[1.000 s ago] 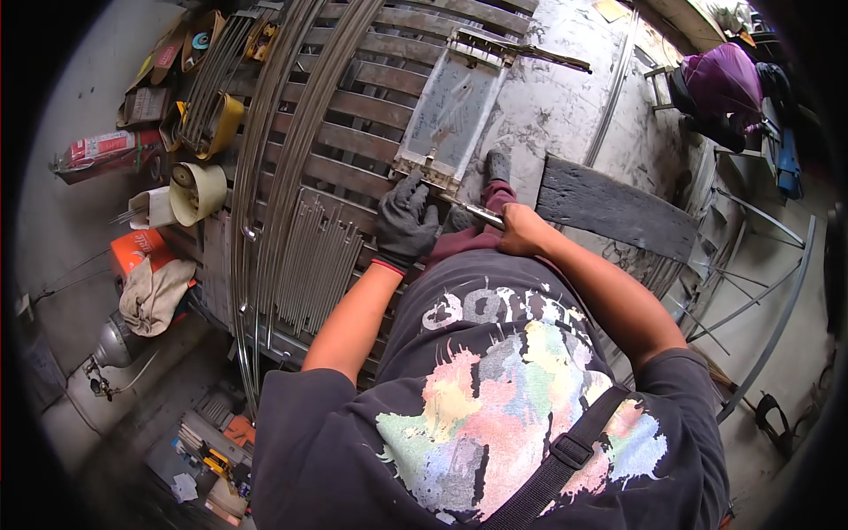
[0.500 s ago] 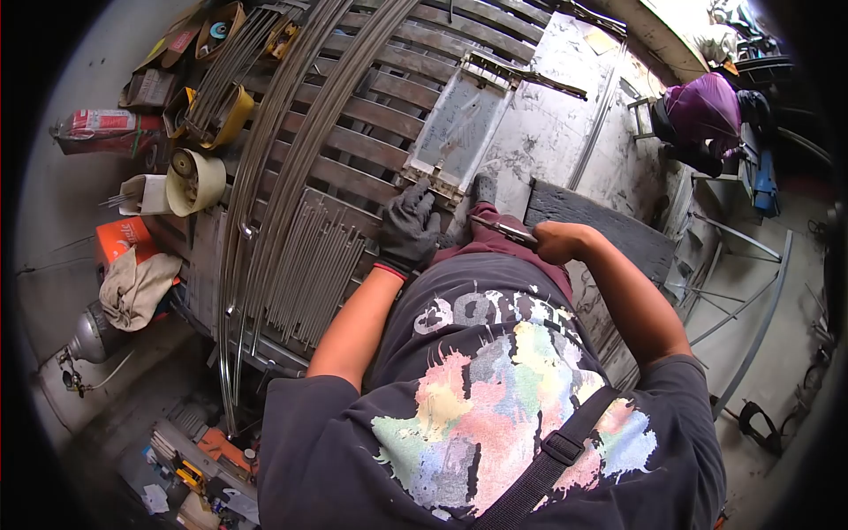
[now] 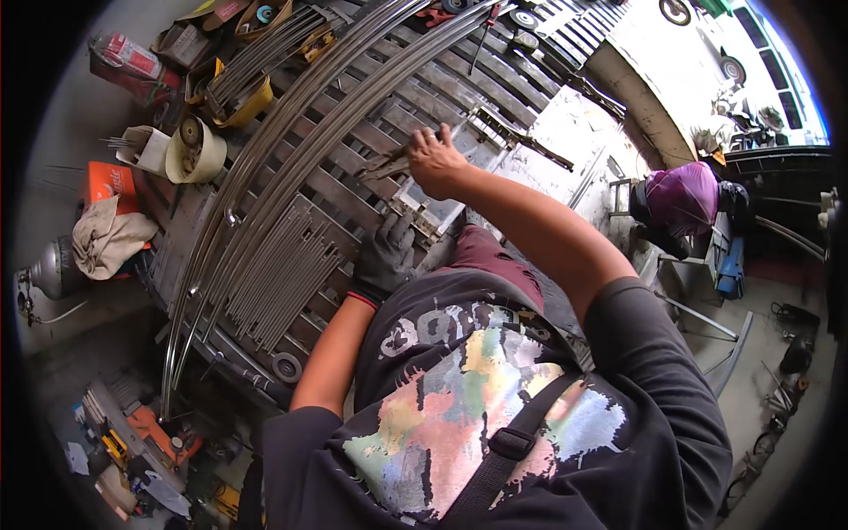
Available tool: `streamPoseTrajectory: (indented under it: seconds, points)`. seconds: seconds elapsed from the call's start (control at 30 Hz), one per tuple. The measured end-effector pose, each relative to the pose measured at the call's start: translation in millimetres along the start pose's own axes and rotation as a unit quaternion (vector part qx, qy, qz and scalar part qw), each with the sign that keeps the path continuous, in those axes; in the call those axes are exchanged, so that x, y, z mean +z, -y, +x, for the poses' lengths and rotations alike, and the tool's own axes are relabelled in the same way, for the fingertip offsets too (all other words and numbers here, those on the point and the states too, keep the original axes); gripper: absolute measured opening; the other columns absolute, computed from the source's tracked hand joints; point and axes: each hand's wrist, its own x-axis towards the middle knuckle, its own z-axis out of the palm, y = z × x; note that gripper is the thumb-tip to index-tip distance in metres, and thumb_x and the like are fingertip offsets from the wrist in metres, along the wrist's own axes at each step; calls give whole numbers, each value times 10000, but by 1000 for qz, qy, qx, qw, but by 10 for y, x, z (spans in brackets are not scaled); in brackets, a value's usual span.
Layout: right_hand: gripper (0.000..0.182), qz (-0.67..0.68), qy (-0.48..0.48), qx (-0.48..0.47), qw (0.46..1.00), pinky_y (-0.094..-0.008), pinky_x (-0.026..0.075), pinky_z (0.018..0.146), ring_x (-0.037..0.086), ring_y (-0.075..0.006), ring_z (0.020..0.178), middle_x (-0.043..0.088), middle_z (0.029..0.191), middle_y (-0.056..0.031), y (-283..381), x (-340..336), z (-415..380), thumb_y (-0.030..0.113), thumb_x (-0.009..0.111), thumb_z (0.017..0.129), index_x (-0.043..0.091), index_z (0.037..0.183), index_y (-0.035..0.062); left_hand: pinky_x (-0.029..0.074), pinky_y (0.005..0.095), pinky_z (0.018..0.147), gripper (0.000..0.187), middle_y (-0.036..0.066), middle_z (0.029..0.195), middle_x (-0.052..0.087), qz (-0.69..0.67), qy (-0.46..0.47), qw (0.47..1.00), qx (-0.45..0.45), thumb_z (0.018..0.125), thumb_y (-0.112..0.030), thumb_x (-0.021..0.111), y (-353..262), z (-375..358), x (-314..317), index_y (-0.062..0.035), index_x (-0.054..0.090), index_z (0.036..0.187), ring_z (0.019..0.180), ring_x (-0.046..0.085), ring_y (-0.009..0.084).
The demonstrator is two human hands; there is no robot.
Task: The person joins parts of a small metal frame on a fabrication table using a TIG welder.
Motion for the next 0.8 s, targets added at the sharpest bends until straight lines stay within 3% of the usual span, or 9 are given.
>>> streamPoseTrajectory:
  seconds: [0.03,0.13,0.2,0.37,0.4,0.47,0.53,0.67,0.8]
  points:
    - [700,17,-8,-5,1000,-784,215,1276,277,-483,1651,373,1693,-323,8,124,261,163,638,951,487,1569,-129,463,554,1134,374,114,1594,578,20,5,1000,-10,890,-221,774,-11,-7,39,-77,733,1233,1476,515,359]
    - [735,36,-15,-20,999,-763,178,1305,206,-431,1695,280,1769,-280,75,195,479,133,630,939,442,1609,-102,452,555,1146,369,99,1595,576,71,30,996,-37,914,-258,757,-51,-49,84,-102,737,1248,1517,484,349]
    - [762,70,19,-29,997,-741,126,1330,131,-386,1729,203,1824,-242,17,199,548,128,642,925,455,1650,-10,462,552,1140,390,96,1594,573,94,42,993,-50,921,-279,749,-80,0,56,-100,734,1267,1531,469,357]
    - [579,144,-119,-172,967,-705,275,1269,350,-408,1620,451,1615,-256,-715,137,-34,134,657,928,610,1497,40,466,590,1153,304,53,1581,598,48,66,986,-144,887,-181,708,-257,181,2,-120,728,1184,1535,477,372]
    - [511,141,-185,-174,957,-634,370,1196,487,-410,1478,537,1454,-235,-928,170,-217,141,673,904,646,1401,26,468,590,1156,318,52,1579,599,58,71,985,-149,883,-175,709,-288,218,-19,-114,726,1195,1530,482,374]
    - [461,156,-127,-85,976,-604,423,1131,556,-410,1367,579,1349,-233,-1362,171,-602,139,675,888,651,1332,16,470,589,1163,346,50,1574,602,77,82,981,-156,876,-164,712,-390,342,-122,-101,722,1215,1519,493,378]
    - [405,169,-87,21,982,-587,484,1043,593,-431,1292,595,1273,-251,-1811,264,-974,138,675,882,640,1255,-15,474,595,1165,403,82,1528,615,91,14,979,-183,873,-117,705,-497,484,-176,-98,713,1275,1493,514,395]
    - [388,176,43,206,962,-604,537,993,640,-468,1241,592,1292,-302,-2498,588,-1532,154,692,930,620,1236,-72,479,581,1162,418,70,1477,625,137,9,969,-203,873,-105,734,-654,1128,-215,-113,716,1291,1448,544,391]
    - [390,276,108,204,933,-581,577,985,706,-504,1128,678,1182,-351,-2790,918,-1683,238,692,1036,621,1195,-110,469,579,1177,539,87,1571,571,101,32,982,-153,899,-216,778,-614,1940,229,-122,675,1420,1479,516,386]
